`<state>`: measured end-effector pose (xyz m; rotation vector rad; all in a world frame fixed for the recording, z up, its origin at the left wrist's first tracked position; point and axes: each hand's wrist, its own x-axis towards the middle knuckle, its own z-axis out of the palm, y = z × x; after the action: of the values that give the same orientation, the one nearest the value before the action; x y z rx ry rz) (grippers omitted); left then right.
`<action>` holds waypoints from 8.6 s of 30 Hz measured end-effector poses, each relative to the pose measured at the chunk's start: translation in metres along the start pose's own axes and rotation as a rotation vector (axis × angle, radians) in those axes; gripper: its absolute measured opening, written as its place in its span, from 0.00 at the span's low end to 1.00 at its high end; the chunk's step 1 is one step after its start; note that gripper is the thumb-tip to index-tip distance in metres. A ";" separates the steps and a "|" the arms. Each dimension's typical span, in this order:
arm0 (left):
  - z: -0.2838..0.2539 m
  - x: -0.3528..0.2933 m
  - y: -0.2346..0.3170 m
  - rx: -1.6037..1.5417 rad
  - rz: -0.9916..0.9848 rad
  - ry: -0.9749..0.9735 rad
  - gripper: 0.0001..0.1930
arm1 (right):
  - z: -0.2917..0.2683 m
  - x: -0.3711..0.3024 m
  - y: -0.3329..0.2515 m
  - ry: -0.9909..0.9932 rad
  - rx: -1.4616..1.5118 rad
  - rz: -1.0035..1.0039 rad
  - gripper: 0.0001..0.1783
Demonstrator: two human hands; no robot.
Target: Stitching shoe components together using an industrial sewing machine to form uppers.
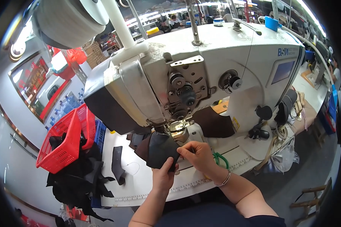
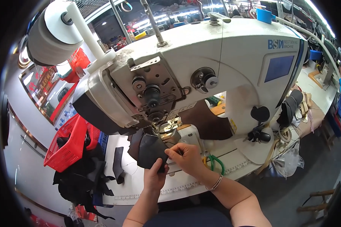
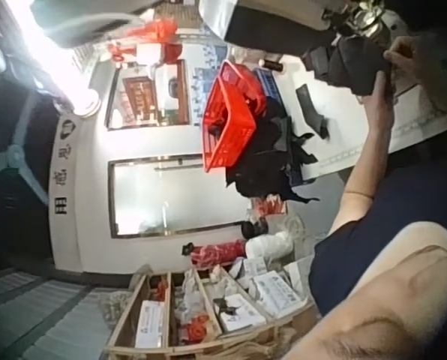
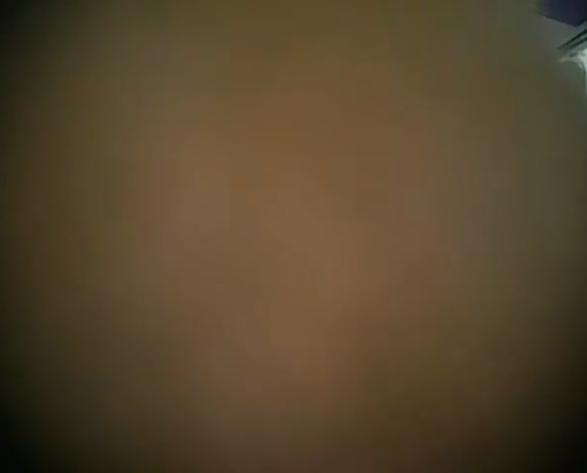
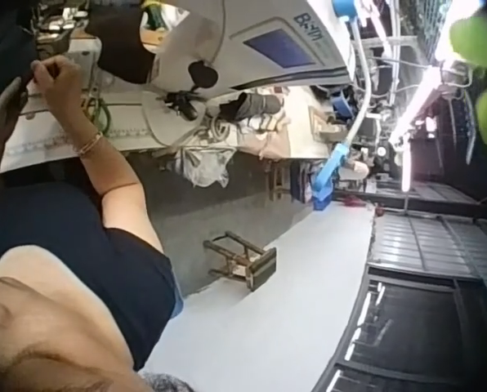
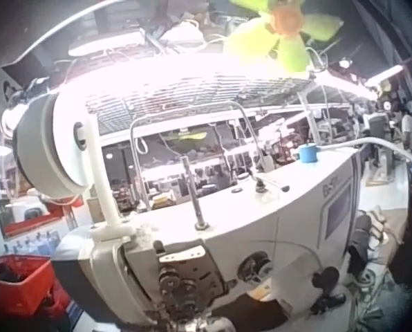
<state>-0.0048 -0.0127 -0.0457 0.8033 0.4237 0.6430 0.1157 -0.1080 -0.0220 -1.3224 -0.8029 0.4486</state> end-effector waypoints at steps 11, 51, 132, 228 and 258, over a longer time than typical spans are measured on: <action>0.018 -0.005 0.017 0.063 -0.001 -0.060 0.16 | 0.002 0.001 -0.009 -0.010 0.052 -0.059 0.07; 0.020 0.038 0.049 0.185 -0.038 -0.086 0.14 | 0.013 0.021 -0.005 0.042 -0.030 0.043 0.10; -0.110 0.193 0.081 -0.177 -0.088 0.009 0.16 | -0.125 0.182 0.152 0.328 -1.030 0.060 0.31; 0.024 0.070 0.073 0.612 0.038 -0.202 0.10 | 0.009 0.021 -0.014 -0.140 0.050 0.169 0.09; 0.016 0.063 0.066 0.851 0.330 -0.161 0.13 | -0.005 -0.004 -0.002 -0.112 -0.212 -0.016 0.11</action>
<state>0.0267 0.0557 0.0083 1.7496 0.4190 0.6944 0.1159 -0.1146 -0.0213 -1.4961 -0.9742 0.4364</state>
